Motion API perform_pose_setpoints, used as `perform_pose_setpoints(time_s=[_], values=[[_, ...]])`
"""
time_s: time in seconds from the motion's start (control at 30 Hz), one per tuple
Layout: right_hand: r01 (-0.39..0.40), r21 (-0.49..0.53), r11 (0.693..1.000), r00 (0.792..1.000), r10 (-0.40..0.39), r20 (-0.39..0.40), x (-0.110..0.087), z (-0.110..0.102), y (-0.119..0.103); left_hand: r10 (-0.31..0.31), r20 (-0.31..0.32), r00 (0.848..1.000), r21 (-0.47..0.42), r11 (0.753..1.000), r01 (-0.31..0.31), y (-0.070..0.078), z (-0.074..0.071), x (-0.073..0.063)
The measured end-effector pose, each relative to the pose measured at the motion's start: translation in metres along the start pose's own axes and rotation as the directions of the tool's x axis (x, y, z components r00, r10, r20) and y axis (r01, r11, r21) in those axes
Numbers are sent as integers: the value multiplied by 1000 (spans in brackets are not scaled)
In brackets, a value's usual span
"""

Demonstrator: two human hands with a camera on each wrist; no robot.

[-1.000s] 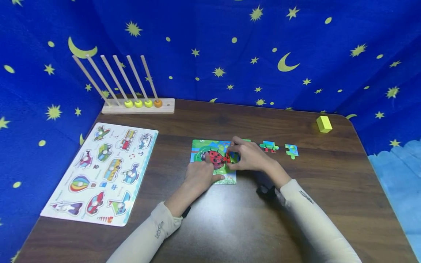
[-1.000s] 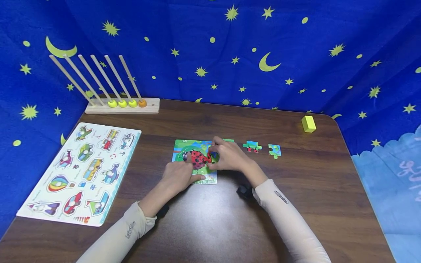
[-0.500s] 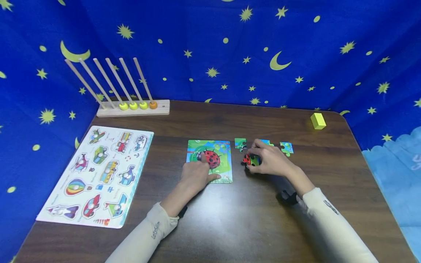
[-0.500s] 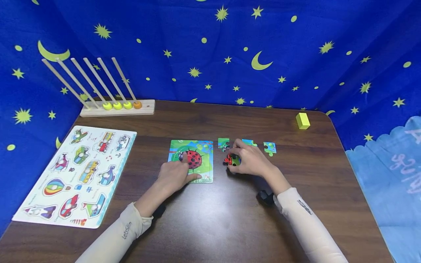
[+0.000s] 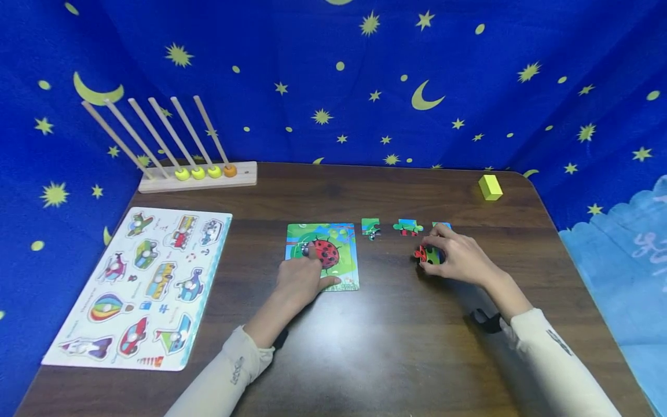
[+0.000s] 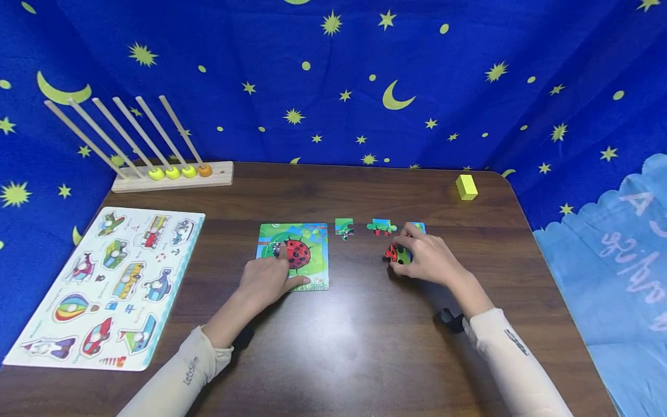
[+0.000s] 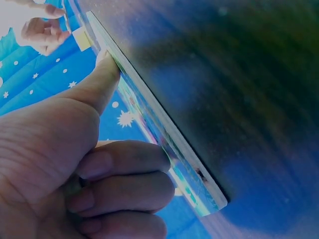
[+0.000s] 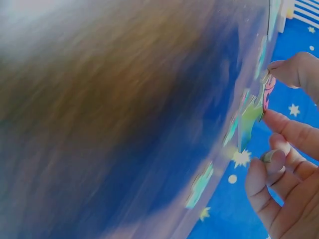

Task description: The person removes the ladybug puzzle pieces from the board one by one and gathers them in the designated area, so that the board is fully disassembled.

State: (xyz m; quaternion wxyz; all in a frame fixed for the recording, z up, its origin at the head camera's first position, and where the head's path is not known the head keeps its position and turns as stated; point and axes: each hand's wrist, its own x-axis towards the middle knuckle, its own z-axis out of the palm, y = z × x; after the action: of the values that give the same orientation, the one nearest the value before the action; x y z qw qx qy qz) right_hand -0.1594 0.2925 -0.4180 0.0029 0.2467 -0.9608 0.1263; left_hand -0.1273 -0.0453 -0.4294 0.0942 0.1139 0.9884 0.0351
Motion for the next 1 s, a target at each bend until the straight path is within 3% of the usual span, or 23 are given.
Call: perform_pose_setpoints(time_s=[0.63,1.0], values=[[25,-113,993,998,-31,-50,-28,-5,34,23,-15,1000,-28,999,-24,-2,2,-1],[3,-133,991,1000,0,19,-26,-2,31,14,-24,1000,-17,1000,-15,-2,2,-2]])
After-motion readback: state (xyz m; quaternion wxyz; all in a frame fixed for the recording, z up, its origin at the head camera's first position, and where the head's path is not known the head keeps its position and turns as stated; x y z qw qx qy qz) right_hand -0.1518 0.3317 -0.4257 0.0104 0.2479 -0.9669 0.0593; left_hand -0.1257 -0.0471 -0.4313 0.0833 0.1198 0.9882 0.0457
